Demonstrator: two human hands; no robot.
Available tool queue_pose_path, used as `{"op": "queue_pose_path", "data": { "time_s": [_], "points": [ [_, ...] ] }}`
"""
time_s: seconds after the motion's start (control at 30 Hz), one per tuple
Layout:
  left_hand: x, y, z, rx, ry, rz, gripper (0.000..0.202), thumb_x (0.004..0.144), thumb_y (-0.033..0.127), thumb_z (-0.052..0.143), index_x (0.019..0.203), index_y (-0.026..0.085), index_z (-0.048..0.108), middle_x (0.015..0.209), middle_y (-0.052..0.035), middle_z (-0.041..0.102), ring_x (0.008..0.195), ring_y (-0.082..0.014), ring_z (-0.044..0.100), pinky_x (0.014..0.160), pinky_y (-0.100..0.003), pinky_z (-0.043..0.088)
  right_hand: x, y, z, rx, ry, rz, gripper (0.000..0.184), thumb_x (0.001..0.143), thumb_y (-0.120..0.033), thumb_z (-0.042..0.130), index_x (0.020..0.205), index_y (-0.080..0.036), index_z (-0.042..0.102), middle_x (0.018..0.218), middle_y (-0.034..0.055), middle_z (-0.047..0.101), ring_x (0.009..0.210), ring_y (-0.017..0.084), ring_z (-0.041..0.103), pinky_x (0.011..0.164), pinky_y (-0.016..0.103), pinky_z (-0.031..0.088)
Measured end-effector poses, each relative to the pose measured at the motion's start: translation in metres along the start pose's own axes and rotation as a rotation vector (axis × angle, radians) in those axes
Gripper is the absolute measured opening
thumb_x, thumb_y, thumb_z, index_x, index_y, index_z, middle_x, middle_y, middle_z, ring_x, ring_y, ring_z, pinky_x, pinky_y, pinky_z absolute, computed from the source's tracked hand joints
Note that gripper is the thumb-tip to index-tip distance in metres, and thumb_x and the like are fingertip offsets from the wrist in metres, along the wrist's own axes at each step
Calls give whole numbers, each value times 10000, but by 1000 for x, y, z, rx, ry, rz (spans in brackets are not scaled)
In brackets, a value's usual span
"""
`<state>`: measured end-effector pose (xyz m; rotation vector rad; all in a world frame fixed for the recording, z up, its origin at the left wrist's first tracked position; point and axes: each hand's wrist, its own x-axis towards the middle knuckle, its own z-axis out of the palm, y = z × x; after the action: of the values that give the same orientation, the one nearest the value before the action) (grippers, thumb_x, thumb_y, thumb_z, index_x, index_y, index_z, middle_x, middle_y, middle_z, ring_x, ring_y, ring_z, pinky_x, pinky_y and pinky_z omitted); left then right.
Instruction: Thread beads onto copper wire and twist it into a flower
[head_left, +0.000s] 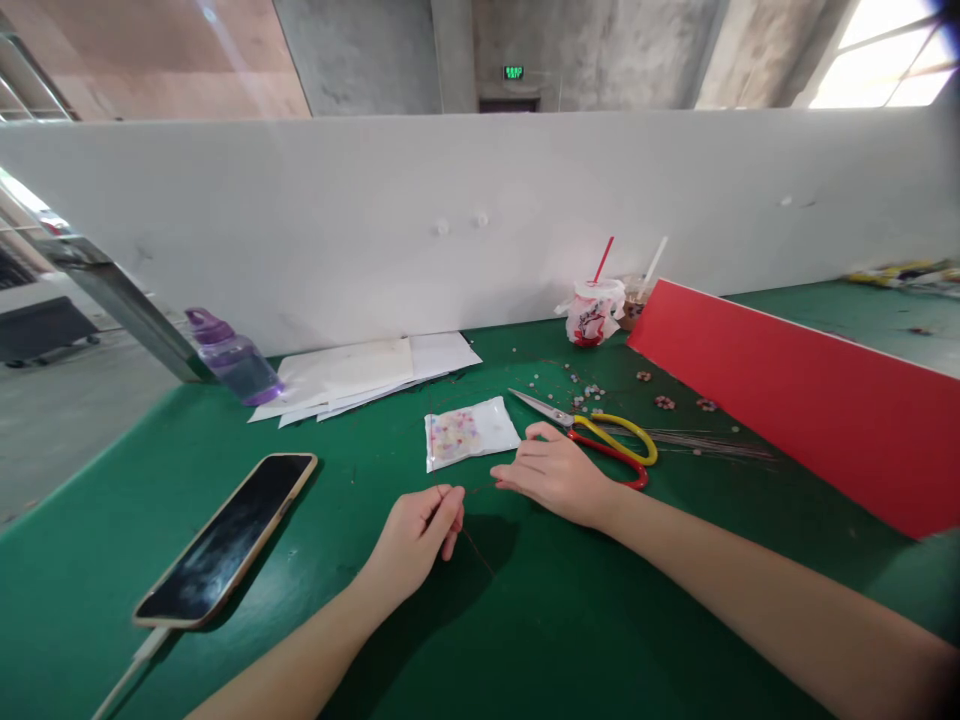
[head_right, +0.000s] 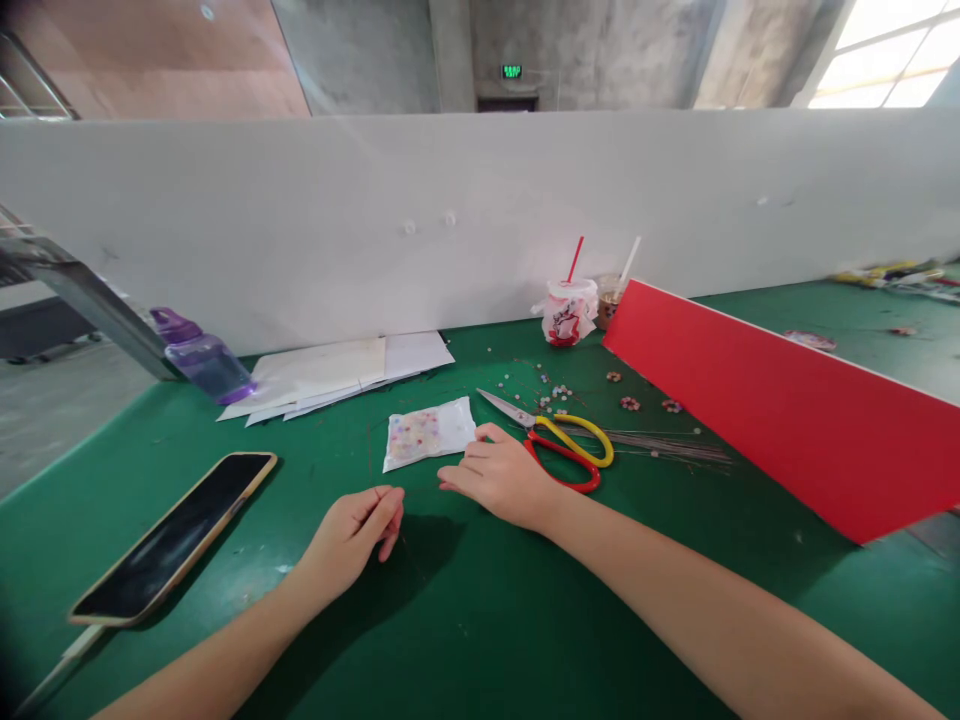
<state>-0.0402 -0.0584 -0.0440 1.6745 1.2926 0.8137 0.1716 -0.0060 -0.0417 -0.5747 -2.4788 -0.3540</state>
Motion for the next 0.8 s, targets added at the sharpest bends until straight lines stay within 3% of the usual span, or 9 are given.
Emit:
{"op": "queue_pose_path", "data": {
  "time_s": [0.17, 0.3, 0.37, 0.5, 0.57, 0.63, 0.8],
  "points": [
    [4, -2, -6, 26, 5, 42, 365, 854, 370, 349, 569, 168, 456, 368, 49, 443, 401, -90, 396, 492, -198, 330, -4, 8, 2, 14, -5, -4, 200, 875, -203, 392, 936, -181, 580, 645, 2, 616, 640, 95, 505, 791, 303, 306],
    [6, -5, -5, -54, -22, -2, 359, 849, 381, 354, 581, 163, 452, 364, 58, 429, 377, -80, 387, 481, -196, 319, 0, 17, -8, 92, -34, 30, 232, 832, -349, 465, 971, -196, 572, 738, 7, 637, 713, 118, 536, 824, 316, 312],
    [7, -6, -4, -96, -10, -23, 355, 847, 382, 355, 587, 161, 450, 365, 59, 429, 369, -77, 388, 483, -197, 320, -3, 34, -18, 102, 26, 176, 316, 808, -385, 487, 1052, -189, 537, 875, 29, 637, 830, 144, 540, 853, 324, 307],
    [9, -6, -3, -124, 3, -17, 358, 843, 391, 362, 584, 160, 451, 356, 60, 421, 364, -77, 376, 475, -198, 306, -27, 90, -30, -87, 185, 637, 257, 856, -293, 388, 1017, -189, 558, 945, 50, 626, 882, 170, 530, 823, 323, 330],
    [9, -6, -3, -126, -6, -10, 362, 842, 395, 365, 582, 160, 453, 354, 62, 415, 363, -77, 374, 476, -199, 305, -44, 116, -29, -201, 71, 763, 249, 839, -292, 399, 973, -198, 587, 949, 52, 627, 898, 200, 516, 788, 342, 332],
    [9, -7, -3, -132, -15, -12, 362, 842, 398, 365, 584, 160, 454, 358, 63, 416, 363, -77, 379, 482, -200, 310, -59, 132, -25, -211, 11, 771, 214, 806, -300, 453, 895, -210, 625, 924, 45, 633, 897, 219, 503, 759, 347, 328],
    [9, -7, -3, -125, -23, -13, 365, 844, 403, 362, 586, 161, 454, 352, 65, 418, 364, -77, 375, 481, -199, 306, -73, 138, -10, -250, -87, 771, 202, 803, -273, 454, 807, -251, 655, 971, 17, 609, 937, 216, 455, 791, 369, 267]
  ]
}}
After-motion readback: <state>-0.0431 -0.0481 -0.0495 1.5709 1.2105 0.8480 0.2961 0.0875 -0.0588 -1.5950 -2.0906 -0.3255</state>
